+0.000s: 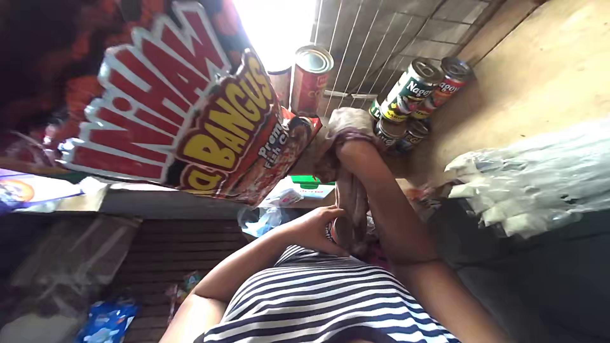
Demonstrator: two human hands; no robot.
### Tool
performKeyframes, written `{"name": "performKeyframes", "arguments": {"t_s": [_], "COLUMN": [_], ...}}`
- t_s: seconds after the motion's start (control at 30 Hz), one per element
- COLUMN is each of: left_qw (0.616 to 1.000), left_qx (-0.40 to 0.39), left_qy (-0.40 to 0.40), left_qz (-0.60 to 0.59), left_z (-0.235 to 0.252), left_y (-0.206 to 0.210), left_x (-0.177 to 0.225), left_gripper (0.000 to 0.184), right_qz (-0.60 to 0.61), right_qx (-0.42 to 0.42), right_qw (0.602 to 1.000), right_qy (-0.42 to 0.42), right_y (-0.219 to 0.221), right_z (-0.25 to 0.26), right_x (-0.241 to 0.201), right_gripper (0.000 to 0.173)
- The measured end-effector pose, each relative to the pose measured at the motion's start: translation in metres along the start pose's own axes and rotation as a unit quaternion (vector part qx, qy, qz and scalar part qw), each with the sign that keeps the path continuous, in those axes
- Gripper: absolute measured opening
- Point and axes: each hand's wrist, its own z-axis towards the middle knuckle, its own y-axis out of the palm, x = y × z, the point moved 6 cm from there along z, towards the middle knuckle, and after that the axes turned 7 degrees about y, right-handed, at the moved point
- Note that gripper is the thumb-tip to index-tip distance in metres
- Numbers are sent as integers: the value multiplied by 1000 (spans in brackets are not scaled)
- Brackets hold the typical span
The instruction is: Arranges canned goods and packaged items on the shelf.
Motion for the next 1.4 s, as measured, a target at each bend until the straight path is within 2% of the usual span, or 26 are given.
{"name": "performKeyframes", "arguments": {"t_s": [0.03,0.17,0.33,0.47,0.6,0.73,0.9,1.0,1.07,1.13,1.2,1.3,1.4], "left_qw": [1000,999,998,996,996,996,996,996,995,995,995,994,993], "left_qx": [8,33,54,40,43,56,59,45,33,31,44,76,87], "left_qy": [-2,-11,22,76,79,73,64,79,92,87,80,77,80], "left_qz": [7,18,7,-6,7,19,18,17,20,20,23,20,11], "left_z": [0,-7,-14,-15,-9,-6,-10,-15,-17,-15,-12,-6,-9], "left_y": [-4,-11,-10,-12,-14,-16,-11,-8,-8,-8,-8,-12,-12], "left_x": [2,1,7,24,28,22,18,27,33,33,31,27,25], "left_gripper": [64,62,63,62,61,61,61,62,63,63,62,61,60], "right_qz": [-5,66,3,36,59,17,49,36,44,46,45,6,-1], "right_qx": [-18,-4,-12,-61,2,23,20,57,41,61,109,28,1], "right_qw": [1000,998,1000,997,997,999,998,997,995,996,993,994,997], "right_qy": [13,23,-8,-15,-46,-25,35,-48,-73,-48,-9,103,71], "right_y": [10,36,29,22,20,34,30,32,25,11,2,14,24], "right_z": [11,34,11,-15,22,37,25,-12,-40,-45,-23,23,26], "right_x": [0,0,1,7,7,4,8,8,6,3,4,9,9], "right_gripper": [36,42,41,39,41,42,31,27,25,23,23,36,34]}}
